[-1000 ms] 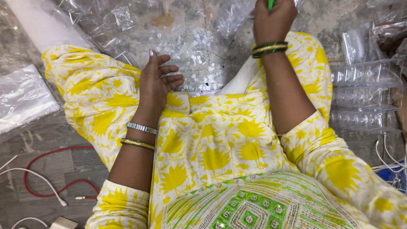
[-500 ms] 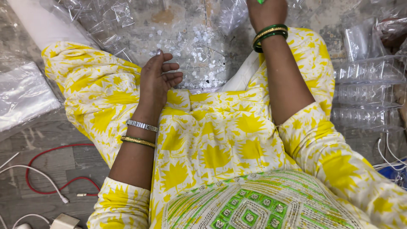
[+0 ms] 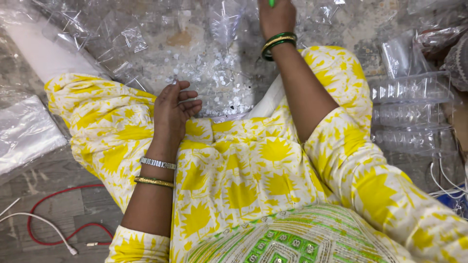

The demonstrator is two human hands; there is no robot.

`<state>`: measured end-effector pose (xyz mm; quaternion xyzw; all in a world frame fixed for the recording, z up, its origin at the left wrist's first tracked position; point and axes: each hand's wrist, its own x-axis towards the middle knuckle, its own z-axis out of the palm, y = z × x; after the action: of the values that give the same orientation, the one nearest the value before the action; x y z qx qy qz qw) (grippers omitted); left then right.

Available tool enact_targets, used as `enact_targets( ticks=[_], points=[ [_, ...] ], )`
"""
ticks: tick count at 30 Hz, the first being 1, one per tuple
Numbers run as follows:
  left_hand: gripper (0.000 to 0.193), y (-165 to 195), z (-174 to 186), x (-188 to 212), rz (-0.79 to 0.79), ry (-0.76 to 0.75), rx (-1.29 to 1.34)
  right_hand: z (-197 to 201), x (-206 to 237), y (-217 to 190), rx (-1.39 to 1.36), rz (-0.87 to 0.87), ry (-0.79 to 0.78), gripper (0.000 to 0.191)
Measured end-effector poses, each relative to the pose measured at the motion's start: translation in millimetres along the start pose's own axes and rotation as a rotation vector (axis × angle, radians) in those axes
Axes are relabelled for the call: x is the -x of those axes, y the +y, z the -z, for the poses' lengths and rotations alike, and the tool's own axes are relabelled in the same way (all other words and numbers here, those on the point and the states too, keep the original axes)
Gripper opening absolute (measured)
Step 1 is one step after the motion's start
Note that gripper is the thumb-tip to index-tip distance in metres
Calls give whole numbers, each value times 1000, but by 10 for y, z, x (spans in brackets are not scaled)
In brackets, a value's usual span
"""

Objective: The person sits on the floor and uses a green utility knife to cut and trim small clear plastic pieces one at a time, holding each piece in one hand while cutting with the other, then setting the cut piece aside among scattered plastic scraps.

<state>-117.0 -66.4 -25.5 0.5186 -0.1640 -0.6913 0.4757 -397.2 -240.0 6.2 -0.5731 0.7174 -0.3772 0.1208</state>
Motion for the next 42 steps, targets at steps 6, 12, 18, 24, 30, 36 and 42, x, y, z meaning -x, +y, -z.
enact_targets(
  ticks=[6,12,18,24,30,36,42],
  points=[
    [30,-4,-8,-9,12,6,-23,27,14,194,173,285,-105,30],
    [31,11,5,19,12,-2,2,72,135,136,156,33,-172,50],
    [33,-15,9,18,11,-39,-4,140,99,200,169,-72,-298,27],
    [32,-45,-6,-30,16,-25,-55,280,60,269,204,21,-237,21],
    [32,-51,-1,-23,18,-38,-39,143,351,109,451,-33,-646,35],
    [32,-69,21,-31,48,-47,-51,174,406,46,557,108,-838,37],
    [32,-50,-11,-13,33,-41,-53,334,595,-144,547,241,-930,24]
  ],
)
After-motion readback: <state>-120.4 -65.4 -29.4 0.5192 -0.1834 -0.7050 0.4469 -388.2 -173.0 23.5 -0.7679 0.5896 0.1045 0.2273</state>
